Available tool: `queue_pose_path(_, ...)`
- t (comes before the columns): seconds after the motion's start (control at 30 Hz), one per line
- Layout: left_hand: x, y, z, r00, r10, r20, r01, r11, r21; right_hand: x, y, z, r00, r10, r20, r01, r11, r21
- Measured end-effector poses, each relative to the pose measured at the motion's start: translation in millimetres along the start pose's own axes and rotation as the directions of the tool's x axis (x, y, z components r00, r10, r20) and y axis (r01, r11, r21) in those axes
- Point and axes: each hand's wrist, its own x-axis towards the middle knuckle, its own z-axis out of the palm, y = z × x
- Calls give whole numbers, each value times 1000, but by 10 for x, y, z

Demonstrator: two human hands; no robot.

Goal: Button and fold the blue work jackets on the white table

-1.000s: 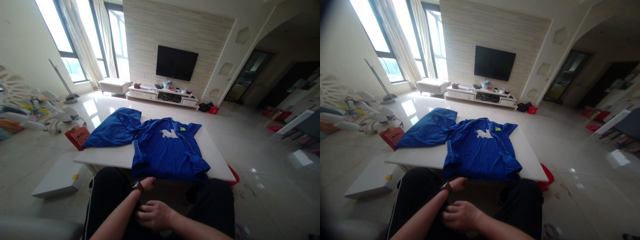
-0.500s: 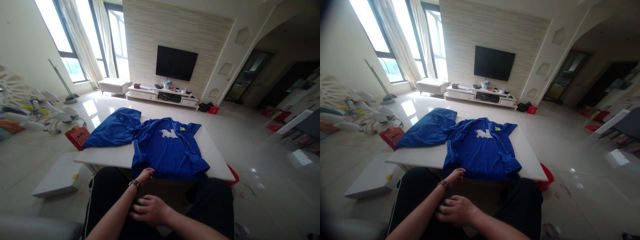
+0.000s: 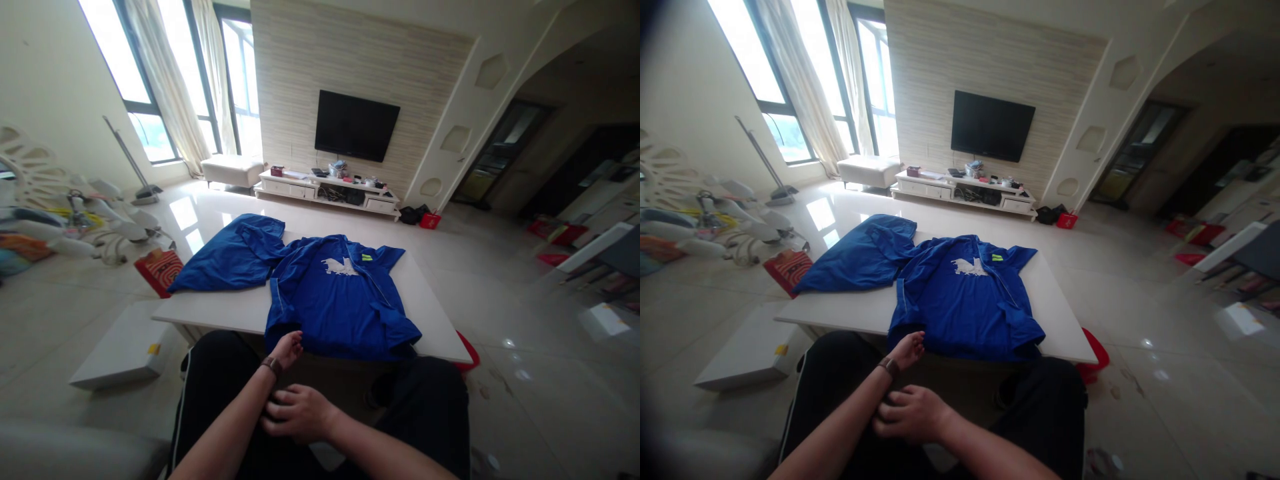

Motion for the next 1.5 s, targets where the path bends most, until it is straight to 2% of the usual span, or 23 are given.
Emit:
queue_pose_path(0.1,10,-6,10,1000,-7,-12,7,999,-34,209,-218,-138,989,-89,-121,91,996,8)
queue_pose_path(0.2,20,-15,19,1000,-12,-19,11,999,-48,361,-422,-50,963,-137,-230,145,989,17)
queue_pose_path(0.27,22,-16,15,1000,-13,-24,12,999,-49,317,-379,84,966,-146,-215,156,987,31)
queue_pose_path(0.33,21,-13,5,1000,-8,-29,6,999,-50,184,-203,178,982,-126,-138,133,990,44)
queue_pose_path(0.4,22,-11,-4,999,4,-36,-6,999,-54,56,-8,173,998,-60,-24,60,998,36)
queue_pose_path(0.47,30,-17,-5,999,10,-41,-13,998,-57,22,80,77,1000,-13,23,13,1000,23)
queue_pose_path(0.6,65,-40,12,999,3,-36,-5,999,-54,264,-153,-100,984,-132,-117,137,990,41)
queue_pose_path(0.7,79,-44,14,999,3,-40,-5,999,-51,392,-318,4,966,-182,-184,191,981,31)
queue_pose_path(0.77,71,-37,2,999,4,-44,-6,999,-47,321,-254,149,967,-147,-207,157,987,30)
queue_pose_path(0.83,53,-27,-14,999,11,-51,-13,999,-42,160,-80,257,978,-85,-190,91,995,27)
queue_pose_path(0.9,35,-23,-26,998,21,-56,-24,999,-40,2,88,266,994,-6,-105,6,1000,7)
queue_pose_path(0.97,29,-27,-28,998,26,-56,-28,999,-40,-59,137,174,999,27,-48,-27,1000,-8)
queue_pose_path(1.0,32,-32,-24,998,25,-55,-27,999,-39,-40,103,110,999,3,-51,-3,1000,-6)
queue_pose_path(1.1,60,-49,-5,998,18,-54,-19,999,-34,157,-153,-34,978,-138,-157,141,990,9)
queue_pose_path(1.17,81,-55,4,998,16,-57,-18,999,-31,284,-306,-16,962,-175,-209,177,984,-5)
queue_pose_path(1.23,93,-53,3,998,16,-60,-17,1000,-26,303,-331,91,959,-160,-234,160,987,-18)
queue_pose_path(1.3,93,-45,-6,998,22,-65,-23,1000,-20,197,-208,224,968,-147,-202,147,989,-17)
queue_pose_path(1.37,87,-35,-20,996,36,-80,-38,999,-18,28,-4,300,989,-94,-111,93,995,-18)
queue_pose_path(1.43,83,-30,-32,994,53,-98,-55,998,-22,-102,162,267,1000,-3,-12,3,1000,-29)
queue_pose_path(1.5,88,-33,-35,992,64,-107,-67,997,-30,-106,192,141,998,57,14,-57,998,-28)
